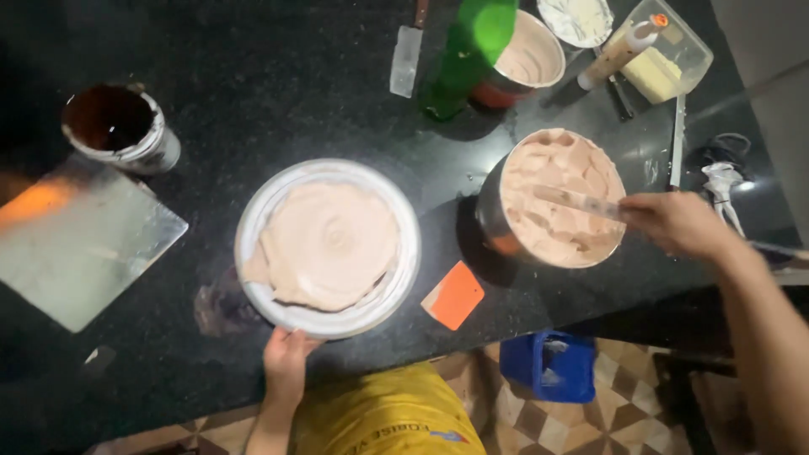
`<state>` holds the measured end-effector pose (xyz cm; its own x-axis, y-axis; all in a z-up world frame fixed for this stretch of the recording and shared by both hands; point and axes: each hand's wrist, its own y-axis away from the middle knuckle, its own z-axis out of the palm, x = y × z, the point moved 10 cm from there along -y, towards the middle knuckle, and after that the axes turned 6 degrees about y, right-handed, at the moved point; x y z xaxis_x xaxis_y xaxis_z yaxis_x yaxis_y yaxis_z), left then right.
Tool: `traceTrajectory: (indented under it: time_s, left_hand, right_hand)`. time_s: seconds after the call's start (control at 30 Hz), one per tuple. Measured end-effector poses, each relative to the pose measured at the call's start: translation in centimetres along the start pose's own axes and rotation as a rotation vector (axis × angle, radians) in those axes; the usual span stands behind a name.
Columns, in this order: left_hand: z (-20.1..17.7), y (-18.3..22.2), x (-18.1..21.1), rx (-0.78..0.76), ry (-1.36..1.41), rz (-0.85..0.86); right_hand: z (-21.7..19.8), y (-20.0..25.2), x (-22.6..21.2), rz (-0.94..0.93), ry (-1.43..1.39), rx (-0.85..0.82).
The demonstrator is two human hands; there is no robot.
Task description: The person pours dark glaze from a container over a cake on a turntable and spreads it over the top and sides with a spatula. They then scoop light frosting from a large bowl and spread it over the glazed cake, rotating the turntable while smoothing the frosting with the spatula.
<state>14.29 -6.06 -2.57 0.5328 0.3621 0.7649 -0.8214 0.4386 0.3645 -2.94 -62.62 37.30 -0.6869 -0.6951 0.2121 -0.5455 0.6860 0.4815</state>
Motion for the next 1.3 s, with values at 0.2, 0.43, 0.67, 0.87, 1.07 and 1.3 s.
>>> traceTrajectory:
  time_s: [0.2, 0.43, 0.67, 0.87, 1.07, 1.3]
  left_hand:
    - [1.0, 1.6, 2.6, 0.127, -0.002, -0.032]
    - [1.7, 1.9, 2.1, 0.150, 0.032, -0.003]
    - [4.1, 1.5, 2.2, 0.011, 0.064, 0.023]
    - [1.4, -1.3, 1.3, 0.016, 0.073, 0.049]
    - [3.8, -0.9, 4.1, 0.116, -0.034, -0.002]
    - [7.5, 0.8, 8.2, -0.041, 0.132, 0.061]
  right_hand:
    - [4.1, -4.5, -1.3, -0.366, -0.119, 0.368]
    - [6.0, -1.5, -3.3, -0.354, -0.046, 0.400]
    - [13.4, 1.3, -5.2, 0.073, -1.064, -0.270]
    - [13.3, 3.6, -5.2, -0.135, -1.413, -0.182]
    - [1.0, 9.1, -19.9, -0.691, -0.856, -0.035]
    - [-4.0, 24.1, -48.6, -1.050, 0.713, 0.705]
